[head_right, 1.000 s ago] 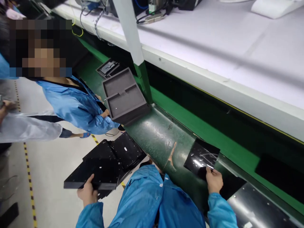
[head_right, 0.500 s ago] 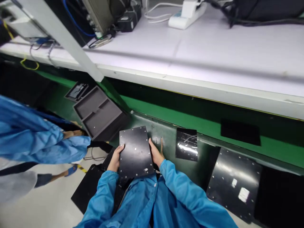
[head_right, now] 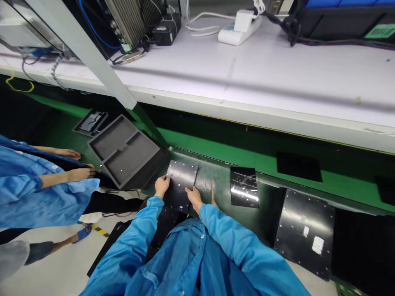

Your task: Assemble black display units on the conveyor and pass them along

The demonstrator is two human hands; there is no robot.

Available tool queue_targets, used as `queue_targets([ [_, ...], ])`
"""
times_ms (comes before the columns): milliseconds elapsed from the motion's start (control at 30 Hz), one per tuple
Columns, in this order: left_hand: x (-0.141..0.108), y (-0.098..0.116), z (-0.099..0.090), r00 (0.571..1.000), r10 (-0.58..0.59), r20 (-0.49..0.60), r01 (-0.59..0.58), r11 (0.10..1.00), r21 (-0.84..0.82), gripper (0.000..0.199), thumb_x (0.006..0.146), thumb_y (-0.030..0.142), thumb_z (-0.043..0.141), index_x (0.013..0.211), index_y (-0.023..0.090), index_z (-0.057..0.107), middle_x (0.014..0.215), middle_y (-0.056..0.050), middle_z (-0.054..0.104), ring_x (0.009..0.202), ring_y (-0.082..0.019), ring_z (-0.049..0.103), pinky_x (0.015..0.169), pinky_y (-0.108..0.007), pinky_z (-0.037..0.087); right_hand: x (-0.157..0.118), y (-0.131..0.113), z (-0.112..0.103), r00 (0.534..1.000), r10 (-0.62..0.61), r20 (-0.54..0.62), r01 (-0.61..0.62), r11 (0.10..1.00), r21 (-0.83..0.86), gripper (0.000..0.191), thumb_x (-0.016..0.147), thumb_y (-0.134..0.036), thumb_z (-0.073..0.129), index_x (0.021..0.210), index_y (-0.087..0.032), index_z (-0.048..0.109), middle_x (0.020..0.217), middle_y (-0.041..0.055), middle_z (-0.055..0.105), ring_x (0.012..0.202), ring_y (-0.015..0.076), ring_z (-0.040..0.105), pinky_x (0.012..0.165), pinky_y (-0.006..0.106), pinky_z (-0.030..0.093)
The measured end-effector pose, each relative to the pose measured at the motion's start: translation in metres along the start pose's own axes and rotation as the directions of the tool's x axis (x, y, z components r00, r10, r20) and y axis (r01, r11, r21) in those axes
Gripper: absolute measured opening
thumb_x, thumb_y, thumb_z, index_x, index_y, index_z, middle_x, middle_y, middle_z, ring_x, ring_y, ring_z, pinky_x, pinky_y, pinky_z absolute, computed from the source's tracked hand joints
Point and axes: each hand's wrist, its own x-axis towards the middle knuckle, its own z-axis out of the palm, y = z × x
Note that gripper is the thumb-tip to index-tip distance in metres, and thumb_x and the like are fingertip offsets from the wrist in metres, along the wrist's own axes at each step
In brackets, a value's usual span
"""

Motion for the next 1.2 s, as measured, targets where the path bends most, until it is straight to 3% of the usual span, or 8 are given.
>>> queue_targets([
  [233, -0.022, 0.005, 0.013, 0.992, -0.027, -0.125, 0.006, 0.987, -0.163, 0.040, 0.076, 0.024, 0.075, 0.116, 0.018, 0.075, 0.128, -0.018, 0.073, 0.130, -0.034, 0.063, 0.115, -0.043, 0.041, -0.003, 0.001, 0.012, 0.996, 0.032, -0.089, -0.015, 0.982, 0.187, 0.040, 0.066, -0.030, 0.081, 0.104, -0.026, 0.070, 0.103, 0.0036, 0.078, 0.113, 0.0286, 0.069, 0.095, 0.036, 0.056],
  [400, -0.042, 0.004, 0.018, 0.997, 0.007, -0.072, -0.025, 0.967, -0.255, 0.031, 0.073, 0.035, 0.081, 0.101, 0.024, 0.077, 0.123, -0.013, 0.072, 0.129, -0.035, 0.060, 0.116, -0.047, 0.039, -0.024, -0.004, -0.008, 0.973, 0.054, -0.226, 0.009, 0.963, 0.269, 0.040, 0.068, -0.033, 0.082, 0.104, -0.027, 0.065, 0.083, -0.0004, 0.070, 0.086, 0.0239, 0.067, 0.072, 0.033, 0.055],
  [500, -0.058, 0.006, 0.028, 0.996, 0.087, 0.016, -0.066, 0.852, -0.519, 0.033, 0.079, 0.044, 0.078, 0.103, 0.023, 0.071, 0.110, -0.007, 0.073, 0.116, -0.025, 0.065, 0.108, -0.037, 0.046, -0.045, -0.019, -0.025, 0.994, -0.071, -0.084, 0.099, 0.904, 0.416, 0.051, 0.075, -0.040, 0.081, 0.121, -0.026, 0.064, 0.071, -0.0045, 0.063, 0.063, 0.0168, 0.059, 0.054, 0.028, 0.049],
  [633, -0.088, 0.019, 0.043, 0.962, 0.184, 0.204, 0.018, 0.700, -0.714, 0.051, 0.078, 0.061, 0.077, 0.105, 0.018, 0.070, 0.092, -0.005, 0.072, 0.089, -0.020, 0.069, 0.086, -0.031, 0.055, -0.068, -0.042, -0.032, 0.951, -0.269, 0.149, 0.197, 0.904, 0.378, 0.076, 0.077, -0.044, 0.084, 0.144, -0.027, 0.053, 0.061, -0.0100, 0.058, 0.046, 0.0128, 0.052, 0.043, 0.025, 0.043],
  [767, -0.109, 0.041, 0.041, 0.939, 0.186, 0.289, 0.123, 0.604, -0.787, 0.072, 0.078, 0.074, 0.072, 0.118, 0.014, 0.071, 0.080, -0.003, 0.069, 0.071, -0.020, 0.067, 0.067, -0.032, 0.055, -0.066, -0.053, -0.026, 0.929, -0.311, 0.202, 0.258, 0.933, 0.249, 0.085, 0.070, -0.033, 0.086, 0.146, -0.026, 0.049, 0.053, -0.0149, 0.052, 0.040, 0.0119, 0.050, 0.041, 0.023, 0.041],
  [900, -0.118, 0.051, 0.019, 0.952, 0.264, 0.156, -0.018, 0.556, -0.831, 0.072, 0.083, 0.072, 0.072, 0.123, 0.013, 0.075, 0.110, -0.012, 0.078, 0.110, -0.030, 0.071, 0.099, -0.040, 0.056, -0.047, -0.053, -0.021, 0.908, -0.372, 0.195, 0.366, 0.928, 0.066, 0.074, 0.068, -0.032, 0.085, 0.136, -0.026, 0.057, 0.058, -0.0131, 0.053, 0.048, 0.0115, 0.050, 0.048, 0.023, 0.042],
  [1033, -0.131, 0.043, 0.005, 0.925, 0.373, 0.068, -0.188, 0.607, -0.772, 0.060, 0.088, 0.064, 0.072, 0.125, 0.018, 0.077, 0.135, -0.013, 0.074, 0.141, -0.032, 0.058, 0.125, -0.045, 0.037, -0.023, -0.061, -0.028, 0.817, -0.560, 0.135, 0.569, 0.822, -0.036, 0.045, 0.067, -0.049, 0.088, 0.098, -0.024, 0.067, 0.082, -0.0033, 0.059, 0.080, 0.0168, 0.058, 0.074, 0.029, 0.050],
  [1200, -0.154, 0.047, 0.005, 0.941, 0.337, -0.033, -0.299, 0.780, -0.549, 0.050, 0.099, 0.054, 0.061, 0.134, 0.020, 0.073, 0.136, -0.016, 0.073, 0.130, -0.034, 0.065, 0.115, -0.043, 0.045, 0.001, -0.078, -0.018, 0.764, -0.626, 0.155, 0.639, 0.768, -0.048, 0.053, 0.071, -0.067, 0.081, 0.068, -0.024, 0.050, 0.076, -0.0025, 0.049, 0.077, 0.0179, 0.048, 0.077, 0.032, 0.045],
])
